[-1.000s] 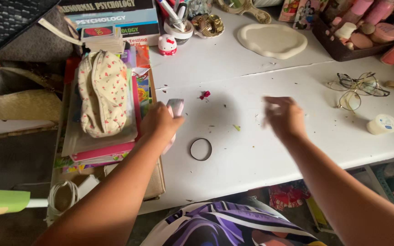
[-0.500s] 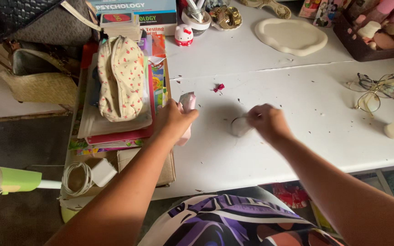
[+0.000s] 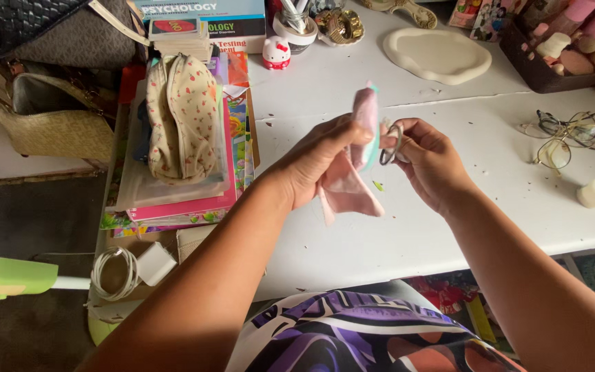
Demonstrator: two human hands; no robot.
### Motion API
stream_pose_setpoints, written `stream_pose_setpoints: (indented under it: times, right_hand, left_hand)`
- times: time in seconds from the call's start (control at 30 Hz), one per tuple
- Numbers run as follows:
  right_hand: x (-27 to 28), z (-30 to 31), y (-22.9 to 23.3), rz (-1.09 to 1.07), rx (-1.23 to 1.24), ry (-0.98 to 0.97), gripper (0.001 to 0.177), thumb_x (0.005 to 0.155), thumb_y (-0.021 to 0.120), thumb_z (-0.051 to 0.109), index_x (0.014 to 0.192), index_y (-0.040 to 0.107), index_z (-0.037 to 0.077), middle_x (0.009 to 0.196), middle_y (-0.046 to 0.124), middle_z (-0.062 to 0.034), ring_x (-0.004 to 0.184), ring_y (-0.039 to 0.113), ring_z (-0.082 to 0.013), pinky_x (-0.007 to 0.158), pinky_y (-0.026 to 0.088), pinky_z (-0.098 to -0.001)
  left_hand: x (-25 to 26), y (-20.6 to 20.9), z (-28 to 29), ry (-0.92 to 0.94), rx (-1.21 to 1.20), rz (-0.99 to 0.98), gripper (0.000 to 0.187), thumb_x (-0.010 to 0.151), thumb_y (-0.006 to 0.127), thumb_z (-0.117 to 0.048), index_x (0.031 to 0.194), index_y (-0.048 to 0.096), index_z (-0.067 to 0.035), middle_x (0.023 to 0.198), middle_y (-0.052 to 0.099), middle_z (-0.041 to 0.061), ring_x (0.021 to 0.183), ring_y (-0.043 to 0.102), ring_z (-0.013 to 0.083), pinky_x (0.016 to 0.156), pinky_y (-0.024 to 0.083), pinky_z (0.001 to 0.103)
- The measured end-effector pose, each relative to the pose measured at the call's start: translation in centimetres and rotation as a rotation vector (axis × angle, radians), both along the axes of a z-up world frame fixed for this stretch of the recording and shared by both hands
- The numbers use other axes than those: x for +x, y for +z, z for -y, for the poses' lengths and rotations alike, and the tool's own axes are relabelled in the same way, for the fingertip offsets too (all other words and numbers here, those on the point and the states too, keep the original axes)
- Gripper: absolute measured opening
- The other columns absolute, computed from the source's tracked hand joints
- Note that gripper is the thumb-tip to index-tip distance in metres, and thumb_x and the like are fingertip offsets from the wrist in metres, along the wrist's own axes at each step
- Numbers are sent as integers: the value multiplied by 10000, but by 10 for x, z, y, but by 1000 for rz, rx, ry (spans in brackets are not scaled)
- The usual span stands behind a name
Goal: The person wipes a white ceramic dish and then cleans several gold watches and a small mirror using a pink cloth. The person also wipes the white desk surface to remove debris.
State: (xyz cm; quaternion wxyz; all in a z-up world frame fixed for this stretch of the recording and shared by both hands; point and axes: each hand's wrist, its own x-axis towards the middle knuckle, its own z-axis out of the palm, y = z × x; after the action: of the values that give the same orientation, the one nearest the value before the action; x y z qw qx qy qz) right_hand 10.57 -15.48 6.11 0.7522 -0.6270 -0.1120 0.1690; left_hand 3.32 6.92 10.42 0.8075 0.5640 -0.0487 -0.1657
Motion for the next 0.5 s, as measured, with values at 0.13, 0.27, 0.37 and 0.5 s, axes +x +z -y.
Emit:
stream_pose_setpoints:
  times: [0.13, 0.27, 0.37, 0.5]
  right_hand:
    - [-1, -6, -5, 121, -195, -8, 110, 1032, 606, 104, 1102, 641, 27, 941, 636, -23, 856, 588, -102, 832, 512, -287]
    - [1, -9, -18, 142, -312, -10, 195, 995, 641, 158, 1103, 677, 0, 974, 678, -17, 865, 615, -92, 810, 527, -273]
    - [3, -19, -34, 28, -532, -163, 219, 980, 691, 183, 1060, 722, -19, 969, 723, -76, 837, 667, -129, 778, 555, -286]
    - [5, -57, -60, 290, -809, -157, 225, 923, 691, 145, 1107, 718, 19, 1065, 748, -112, 856, 741, -208, 729, 582, -341]
  left_hand:
    - [0, 0, 1, -44, -5, -68, 571, 711, 708, -473, 1152, 609, -124, 973, 546, 22, 890, 559, 165, 721, 565, 388]
    - [-5, -16, -14, 25, 142, -82, 478, 696, 713, -433, 1048, 646, -116, 892, 579, 30, 800, 579, 160, 669, 545, 354]
    - [-8, -27, -34, 144, 229, -97, 403, 708, 710, -411, 938, 682, -82, 790, 611, 34, 696, 592, 155, 633, 524, 317]
    - [-16, -39, -63, 413, 267, -101, 307, 738, 710, -351, 795, 633, -60, 706, 602, 32, 605, 558, 152, 564, 465, 320]
